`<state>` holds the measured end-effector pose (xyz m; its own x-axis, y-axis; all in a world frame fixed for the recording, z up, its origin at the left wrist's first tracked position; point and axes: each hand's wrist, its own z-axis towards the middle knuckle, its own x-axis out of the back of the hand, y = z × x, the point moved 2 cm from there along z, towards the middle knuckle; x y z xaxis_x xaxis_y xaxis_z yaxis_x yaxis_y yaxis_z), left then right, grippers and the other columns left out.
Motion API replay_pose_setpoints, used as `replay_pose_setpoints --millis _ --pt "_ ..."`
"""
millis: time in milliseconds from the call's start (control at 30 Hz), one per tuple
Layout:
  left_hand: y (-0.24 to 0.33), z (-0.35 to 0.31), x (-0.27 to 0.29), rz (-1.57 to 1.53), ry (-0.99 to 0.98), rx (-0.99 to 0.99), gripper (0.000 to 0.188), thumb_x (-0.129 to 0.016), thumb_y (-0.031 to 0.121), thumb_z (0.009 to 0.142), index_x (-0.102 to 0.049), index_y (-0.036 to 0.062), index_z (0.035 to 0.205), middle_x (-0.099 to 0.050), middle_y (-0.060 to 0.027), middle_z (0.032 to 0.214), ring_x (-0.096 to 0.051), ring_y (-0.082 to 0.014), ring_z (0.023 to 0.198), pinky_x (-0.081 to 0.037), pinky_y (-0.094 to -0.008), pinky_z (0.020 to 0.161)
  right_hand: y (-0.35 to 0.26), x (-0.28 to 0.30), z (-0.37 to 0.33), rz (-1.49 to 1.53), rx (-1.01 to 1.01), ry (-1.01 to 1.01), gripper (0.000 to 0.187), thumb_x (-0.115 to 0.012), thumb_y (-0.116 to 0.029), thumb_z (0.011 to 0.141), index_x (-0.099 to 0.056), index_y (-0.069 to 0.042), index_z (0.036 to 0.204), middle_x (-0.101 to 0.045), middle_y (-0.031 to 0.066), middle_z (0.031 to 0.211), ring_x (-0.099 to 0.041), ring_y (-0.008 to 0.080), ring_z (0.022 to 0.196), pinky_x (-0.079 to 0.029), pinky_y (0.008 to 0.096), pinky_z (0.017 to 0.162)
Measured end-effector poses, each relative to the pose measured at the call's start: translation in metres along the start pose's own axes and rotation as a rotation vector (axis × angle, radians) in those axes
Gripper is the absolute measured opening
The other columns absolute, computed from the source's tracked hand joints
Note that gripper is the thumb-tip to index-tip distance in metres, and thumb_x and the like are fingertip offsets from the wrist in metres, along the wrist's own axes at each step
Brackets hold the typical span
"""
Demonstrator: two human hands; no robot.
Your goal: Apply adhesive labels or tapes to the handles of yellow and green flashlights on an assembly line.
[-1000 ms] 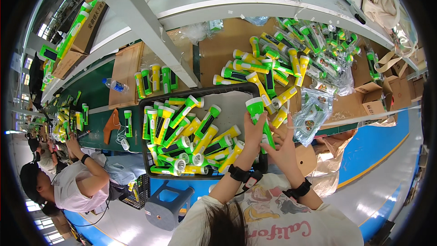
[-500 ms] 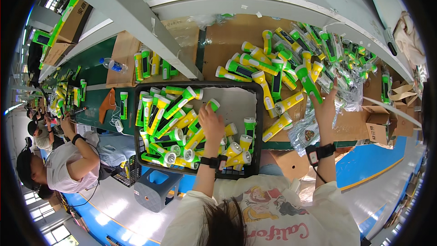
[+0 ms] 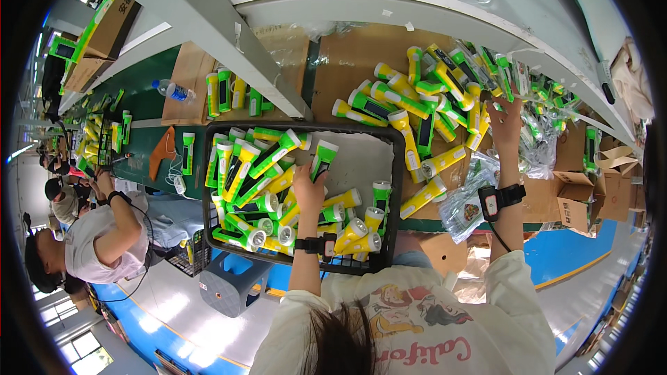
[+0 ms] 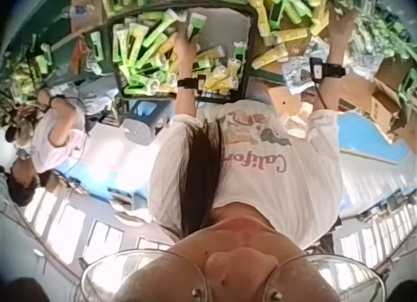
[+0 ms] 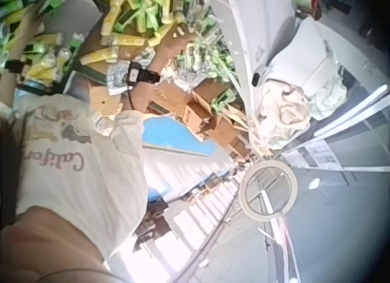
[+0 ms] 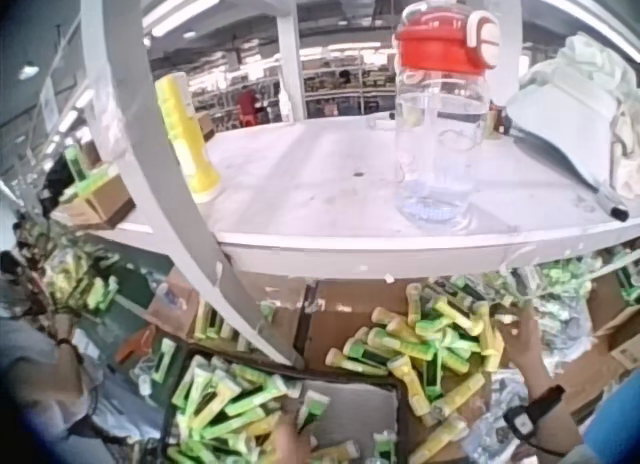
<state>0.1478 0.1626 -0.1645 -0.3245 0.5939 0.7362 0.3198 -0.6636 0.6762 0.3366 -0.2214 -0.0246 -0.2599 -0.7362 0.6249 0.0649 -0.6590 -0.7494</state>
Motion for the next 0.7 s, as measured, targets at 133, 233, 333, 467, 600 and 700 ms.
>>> replay_pose_setpoints --millis 133,233,333,467,600,700 --pt "0.028 -0.011 0.020 -0.667 -0.202 0.255 0.037 -0.061 0.012 0.083 -0.050 0.0029 0.117 -0.057 -0.0106 0.110 -0.055 -0.0258 0.097 -0.043 -0.0363 0.084 0.010 -0.002 -0.019 0.065 0.185 0.081 0.033 -0.061 -0.004 0.081 -0.052 -0.002 0.113 -0.061 0.0129 0.102 -0.062 0.0174 0.081 -0.049 0.0270 0.070" --pt "0.082 -0.032 0.037 -1.465 -0.522 0.465 0.046 -0.041 0.031 0.094 -0.035 0.0020 0.129 -0.057 -0.0117 0.109 -0.055 -0.0211 0.098 -0.044 -0.0360 0.085 -0.012 -0.007 -0.059 0.259 0.117 0.184 0.012 -0.061 -0.005 0.082 -0.060 0.000 0.092 -0.061 0.0061 0.095 -0.058 0.0119 0.080 -0.046 0.0236 0.065" --pt "0.113 -0.047 0.031 -1.717 -0.659 0.499 0.049 -0.036 0.038 0.095 -0.035 0.0021 0.129 -0.057 -0.0105 0.100 -0.056 -0.0202 0.091 -0.045 -0.0329 0.081 -0.049 -0.010 -0.105 0.609 -0.296 0.006 0.007 -0.062 -0.005 0.081 -0.061 -0.002 0.088 -0.062 0.0056 0.090 -0.058 0.0103 0.079 -0.044 0.0214 0.061" --pt "0.124 -0.059 0.037 -1.455 -0.800 0.436 0.048 -0.036 0.039 0.095 -0.042 0.0014 0.123 -0.056 -0.0081 0.086 -0.055 -0.0170 0.079 -0.047 -0.0302 0.073 -0.099 -0.019 -0.155 0.826 -0.349 -0.120 0.005 -0.062 -0.005 0.081 -0.060 -0.004 0.086 -0.063 0.0057 0.085 -0.058 0.0102 0.076 -0.042 0.0201 0.058" --pt "0.142 -0.070 0.056 -1.354 -0.737 0.404 0.031 -0.043 0.030 0.095 -0.049 0.0026 0.108 -0.058 -0.0081 0.078 -0.059 -0.0151 0.069 -0.049 -0.0285 0.066 -0.130 -0.015 -0.192 1.000 -0.377 -0.176 0.009 -0.063 -0.004 0.080 -0.056 -0.003 0.086 -0.062 0.0080 0.084 -0.059 0.0124 0.075 -0.043 0.0211 0.057" --pt "0.148 -0.081 0.074 -1.371 -0.722 0.382 0.027 -0.045 0.028 0.094 -0.049 0.0028 0.102 -0.059 -0.0083 0.077 -0.059 -0.0142 0.064 -0.049 -0.0268 0.060 -0.145 -0.015 -0.214 1.004 -0.384 -0.128 0.011 -0.063 -0.002 0.079 -0.055 -0.002 0.086 -0.062 0.0089 0.084 -0.058 0.0123 0.074 -0.042 0.0201 0.056"
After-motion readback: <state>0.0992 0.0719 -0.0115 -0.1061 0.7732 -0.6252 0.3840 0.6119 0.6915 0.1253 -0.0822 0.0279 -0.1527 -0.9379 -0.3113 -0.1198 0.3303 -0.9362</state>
